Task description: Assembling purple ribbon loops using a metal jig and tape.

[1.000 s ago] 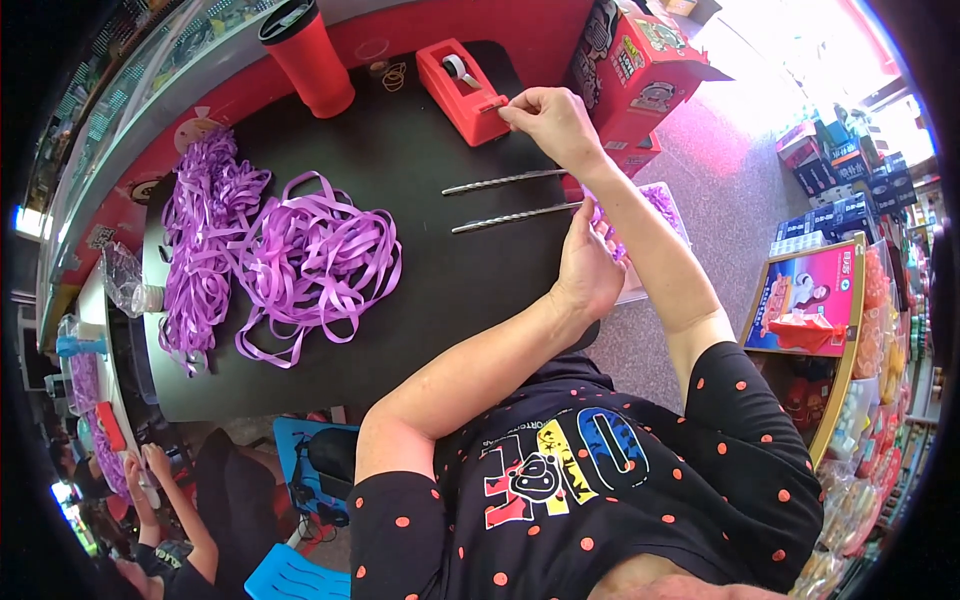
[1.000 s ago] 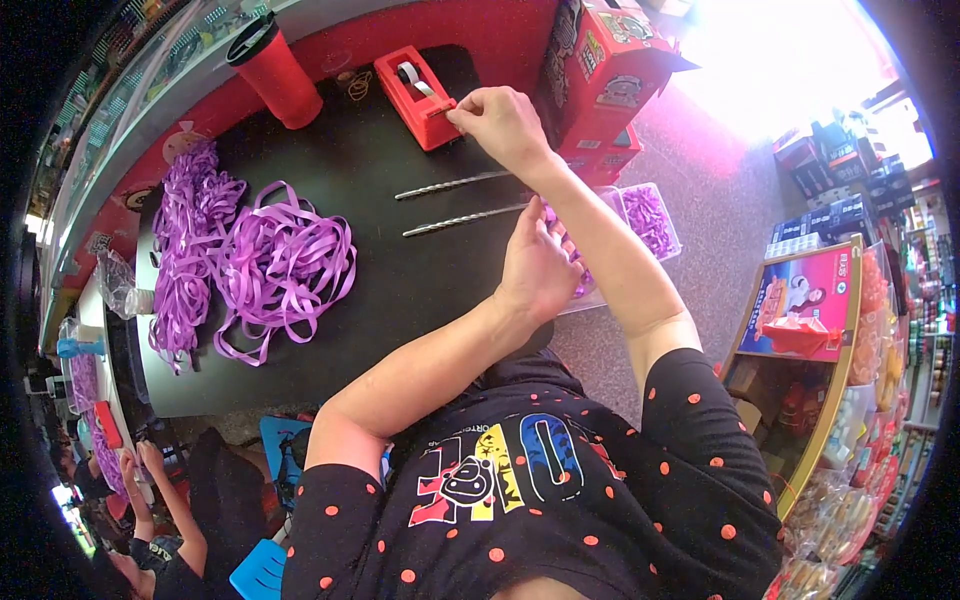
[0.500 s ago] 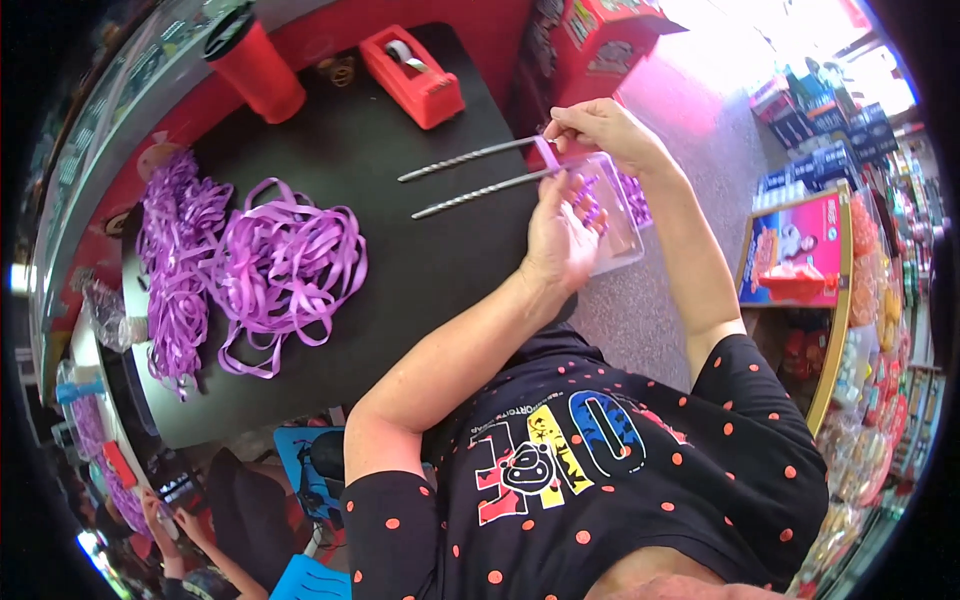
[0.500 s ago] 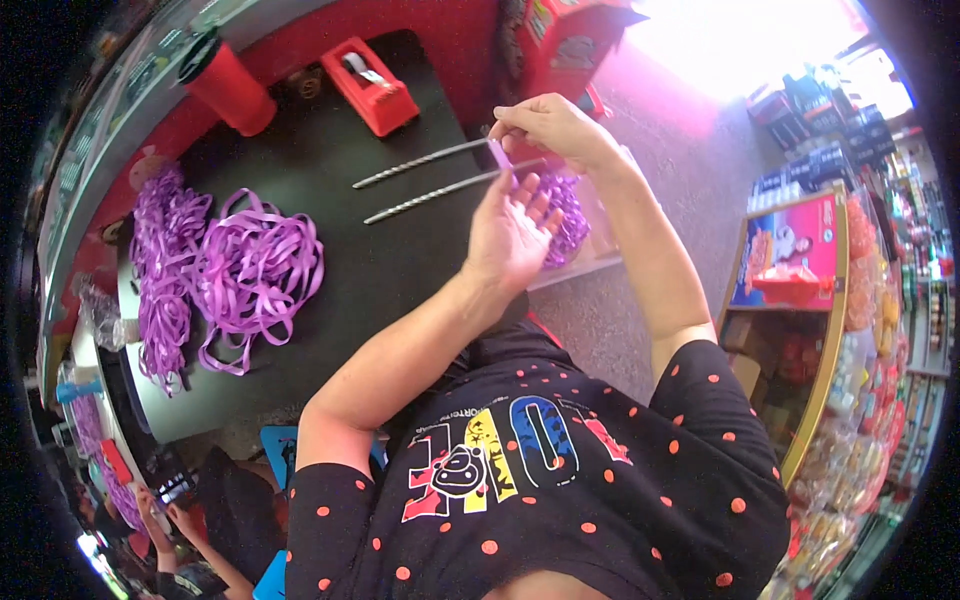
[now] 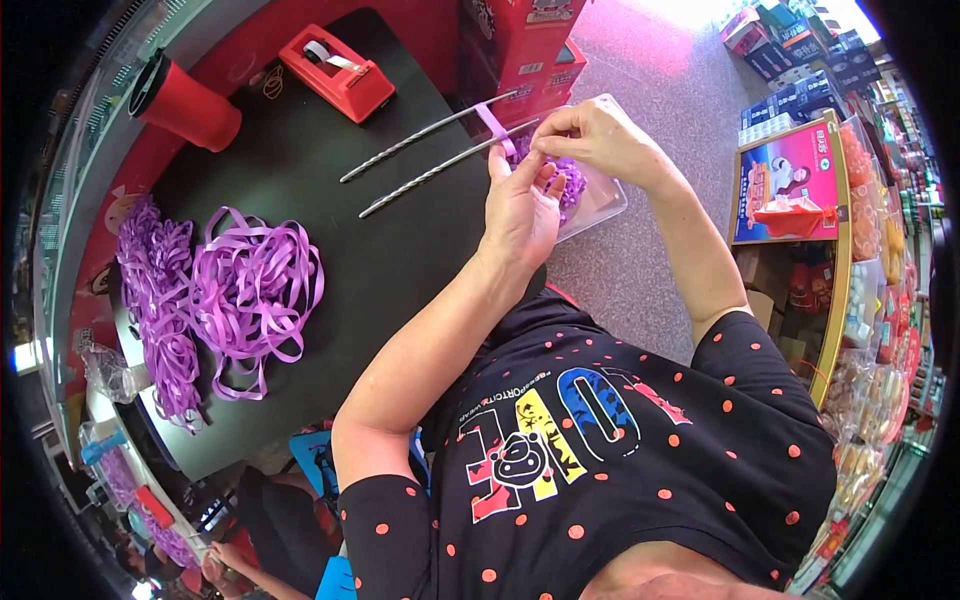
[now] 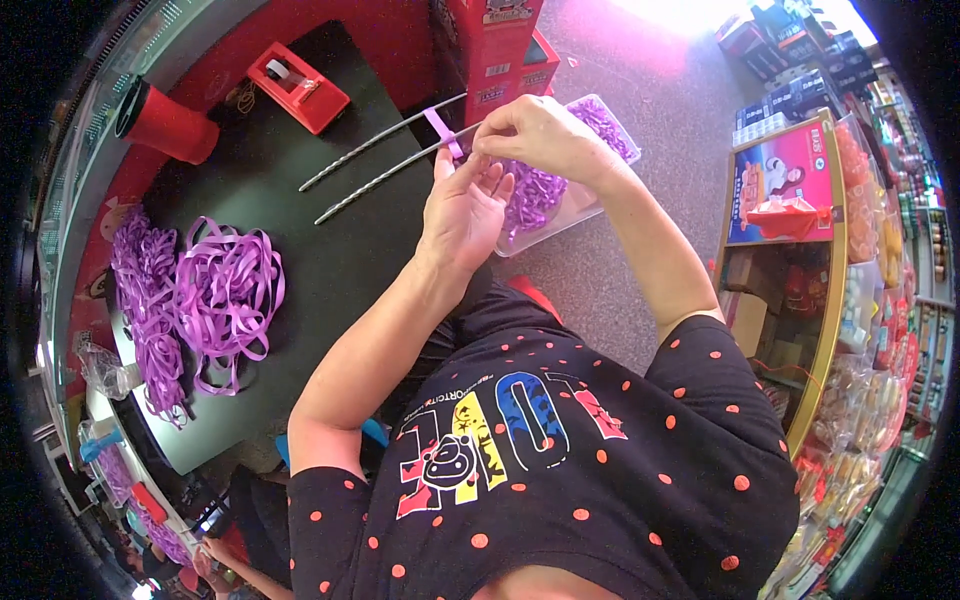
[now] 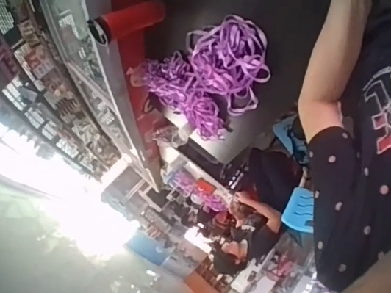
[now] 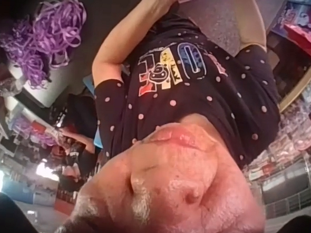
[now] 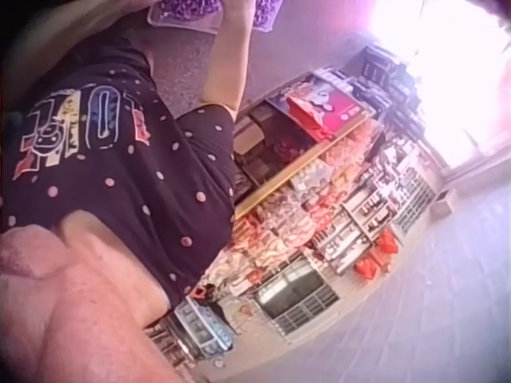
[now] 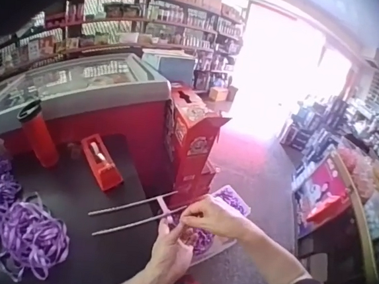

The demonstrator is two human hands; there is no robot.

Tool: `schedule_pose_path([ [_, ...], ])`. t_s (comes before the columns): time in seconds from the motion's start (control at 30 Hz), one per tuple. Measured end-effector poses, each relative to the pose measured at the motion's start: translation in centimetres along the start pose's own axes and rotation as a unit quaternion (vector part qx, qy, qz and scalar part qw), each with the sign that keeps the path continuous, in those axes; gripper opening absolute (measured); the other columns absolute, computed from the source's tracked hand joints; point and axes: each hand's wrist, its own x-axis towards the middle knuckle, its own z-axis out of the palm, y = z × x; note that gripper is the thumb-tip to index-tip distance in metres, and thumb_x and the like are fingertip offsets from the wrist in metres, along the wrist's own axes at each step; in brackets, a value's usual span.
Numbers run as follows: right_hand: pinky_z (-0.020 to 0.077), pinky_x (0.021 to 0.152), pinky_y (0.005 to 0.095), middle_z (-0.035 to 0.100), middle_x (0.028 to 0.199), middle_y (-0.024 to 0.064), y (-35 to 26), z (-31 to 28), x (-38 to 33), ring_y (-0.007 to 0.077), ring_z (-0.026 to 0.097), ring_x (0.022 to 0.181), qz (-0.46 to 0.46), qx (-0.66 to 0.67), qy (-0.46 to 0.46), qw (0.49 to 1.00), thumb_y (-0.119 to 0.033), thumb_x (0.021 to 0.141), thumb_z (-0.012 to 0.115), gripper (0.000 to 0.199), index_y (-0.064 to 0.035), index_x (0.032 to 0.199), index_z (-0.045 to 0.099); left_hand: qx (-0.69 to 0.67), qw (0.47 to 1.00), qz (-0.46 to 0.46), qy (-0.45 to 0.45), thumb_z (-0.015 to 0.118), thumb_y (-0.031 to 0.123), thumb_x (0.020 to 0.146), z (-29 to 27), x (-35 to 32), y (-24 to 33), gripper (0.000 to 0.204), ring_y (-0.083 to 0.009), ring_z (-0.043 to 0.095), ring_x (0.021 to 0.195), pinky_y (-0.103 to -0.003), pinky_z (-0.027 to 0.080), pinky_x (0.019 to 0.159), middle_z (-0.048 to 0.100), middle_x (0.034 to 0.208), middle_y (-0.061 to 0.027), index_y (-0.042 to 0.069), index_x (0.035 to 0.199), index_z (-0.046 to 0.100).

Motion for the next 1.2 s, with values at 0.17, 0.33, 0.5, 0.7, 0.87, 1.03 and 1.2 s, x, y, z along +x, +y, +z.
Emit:
schedule_pose_path([
  [0.17, 0.0503, 0.070, 0.0290, 0.068, 0.079, 0.0131, 0.9, 0.2, -0.2, 0.0156, 0.065, 0.074, -0.007, 0.026, -0.023, 0.999, -0.026, 0.084, 0.063, 0.029, -0.0011, 0.098, 0.068, 0.017, 1.000, 0.003, 0.021, 0.062, 0.009, 0.086, 0.0, -0.1, -0.1, 0.066, -0.0130, 0.046, 0.091, -0.036, 0.037, 0.089, 0.047, 0.111, 0.0010, 0.026, 0.137, 0.025],
  [0.33, 0.0486, 0.076, 0.0268, 0.068, 0.090, 0.0117, 1.7, 0.7, -1.1, 0.0131, 0.063, 0.084, -0.018, 0.064, 0.077, 0.995, -0.031, 0.087, 0.062, 0.037, 0.0001, 0.105, 0.066, 0.028, 1.000, -0.007, 0.011, 0.060, 0.007, 0.087, -0.8, 0.3, -0.1, 0.064, -0.0126, 0.047, 0.089, -0.036, 0.038, 0.087, 0.049, 0.107, 0.0012, 0.027, 0.137, 0.025],
  [0.5, 0.0469, 0.078, 0.0242, 0.066, 0.088, 0.0050, 2.8, 1.3, -2.2, 0.0086, 0.059, 0.084, 0.033, 0.155, 0.038, 0.987, -0.028, 0.087, 0.064, 0.033, 0.0023, 0.099, 0.066, 0.026, 0.999, -0.004, 0.033, 0.058, 0.006, 0.088, -0.5, 0.2, -0.2, 0.061, -0.0120, 0.051, 0.085, -0.035, 0.041, 0.083, 0.053, 0.099, 0.0014, 0.027, 0.136, 0.027],
  [0.7, 0.0440, 0.074, 0.0214, 0.060, 0.083, -0.0010, 2.5, 0.8, -1.7, 0.0049, 0.052, 0.080, 0.023, 0.187, 0.029, 0.982, -0.015, 0.086, 0.064, 0.016, 0.0004, 0.090, 0.064, 0.019, 1.000, -0.003, 0.007, 0.059, 0.005, 0.088, -0.7, 0.3, -0.1, 0.073, -0.0121, 0.053, 0.083, -0.037, 0.042, 0.083, 0.055, 0.097, -0.0001, 0.030, 0.142, 0.017],
  [0.87, 0.0432, 0.072, 0.0210, 0.057, 0.080, -0.0018, 1.1, -0.6, 0.4, 0.0046, 0.051, 0.078, -0.007, 0.178, -0.038, 0.983, -0.017, 0.088, 0.063, 0.018, 0.0005, 0.090, 0.060, 0.009, 0.999, -0.019, 0.030, 0.065, 0.005, 0.082, 0.0, -0.2, 0.1, 0.081, -0.0160, 0.049, 0.092, -0.038, 0.041, 0.085, 0.049, 0.106, -0.0023, 0.028, 0.142, 0.016],
  [1.03, 0.0460, 0.071, 0.0236, 0.063, 0.081, 0.0033, 0.1, -0.4, 5.5, 0.0082, 0.057, 0.076, -0.057, 0.124, -0.137, 0.981, -0.022, 0.086, 0.061, 0.025, 0.0012, 0.093, 0.063, 0.003, 0.999, -0.028, 0.034, 0.068, 0.006, 0.081, 0.3, -0.4, 0.4, 0.085, -0.0187, 0.044, 0.099, -0.039, 0.040, 0.087, 0.043, 0.115, -0.0044, 0.029, 0.143, 0.016],
  [1.2, 0.0464, 0.072, 0.0273, 0.065, 0.081, 0.0066, 0.4, -0.4, 9.0, 0.0127, 0.059, 0.078, -0.023, 0.000, -0.218, 0.976, -0.029, 0.082, 0.060, 0.032, 0.0016, 0.091, 0.066, -0.006, 0.998, -0.036, 0.048, 0.065, 0.007, 0.083, 0.6, -0.6, 0.3, 0.081, -0.0191, 0.044, 0.100, -0.039, 0.040, 0.088, 0.043, 0.115, -0.0049, 0.030, 0.143, 0.018],
])
